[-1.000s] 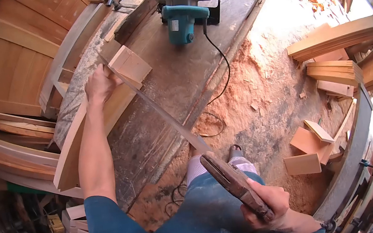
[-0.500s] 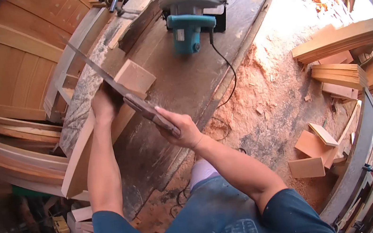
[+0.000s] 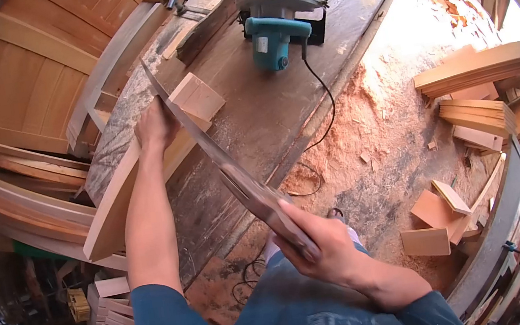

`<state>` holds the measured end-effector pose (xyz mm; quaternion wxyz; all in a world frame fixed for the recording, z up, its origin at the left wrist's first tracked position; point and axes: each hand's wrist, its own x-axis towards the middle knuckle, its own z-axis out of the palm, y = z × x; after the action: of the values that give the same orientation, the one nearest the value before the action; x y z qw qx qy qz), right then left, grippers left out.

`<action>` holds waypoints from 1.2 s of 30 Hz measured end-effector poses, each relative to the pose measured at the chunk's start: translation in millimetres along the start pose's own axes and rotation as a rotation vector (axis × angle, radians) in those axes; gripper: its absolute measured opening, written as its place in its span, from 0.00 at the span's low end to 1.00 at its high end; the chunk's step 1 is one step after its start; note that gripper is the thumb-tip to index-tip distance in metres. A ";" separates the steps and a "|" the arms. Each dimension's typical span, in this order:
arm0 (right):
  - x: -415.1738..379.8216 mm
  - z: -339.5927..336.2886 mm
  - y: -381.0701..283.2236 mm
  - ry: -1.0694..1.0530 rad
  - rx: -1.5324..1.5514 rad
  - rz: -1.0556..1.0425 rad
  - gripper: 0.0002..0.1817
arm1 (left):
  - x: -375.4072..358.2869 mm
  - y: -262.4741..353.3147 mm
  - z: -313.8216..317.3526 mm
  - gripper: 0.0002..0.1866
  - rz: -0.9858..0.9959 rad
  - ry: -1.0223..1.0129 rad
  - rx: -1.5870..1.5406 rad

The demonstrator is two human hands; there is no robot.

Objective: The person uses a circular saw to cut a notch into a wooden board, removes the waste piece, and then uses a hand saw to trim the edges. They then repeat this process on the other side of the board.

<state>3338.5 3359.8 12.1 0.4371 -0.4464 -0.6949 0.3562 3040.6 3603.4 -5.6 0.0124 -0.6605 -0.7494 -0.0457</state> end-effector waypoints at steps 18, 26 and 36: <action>112.0 103.2 83.8 0.175 0.299 -0.126 0.28 | -3.8 -21.0 13.1 0.31 0.007 0.021 -0.050; 58.3 18.0 60.1 0.127 0.239 -0.021 0.30 | -11.6 -0.2 -3.1 0.37 -0.060 -0.086 0.009; 39.7 14.6 29.0 -0.025 0.194 0.017 0.33 | -7.5 -13.7 10.3 0.30 0.012 0.024 -0.007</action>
<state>3325.2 3405.3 -7.4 0.4667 -0.4034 -0.6587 0.4308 3028.4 3595.2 -17.1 0.0195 -0.6646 -0.7449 -0.0560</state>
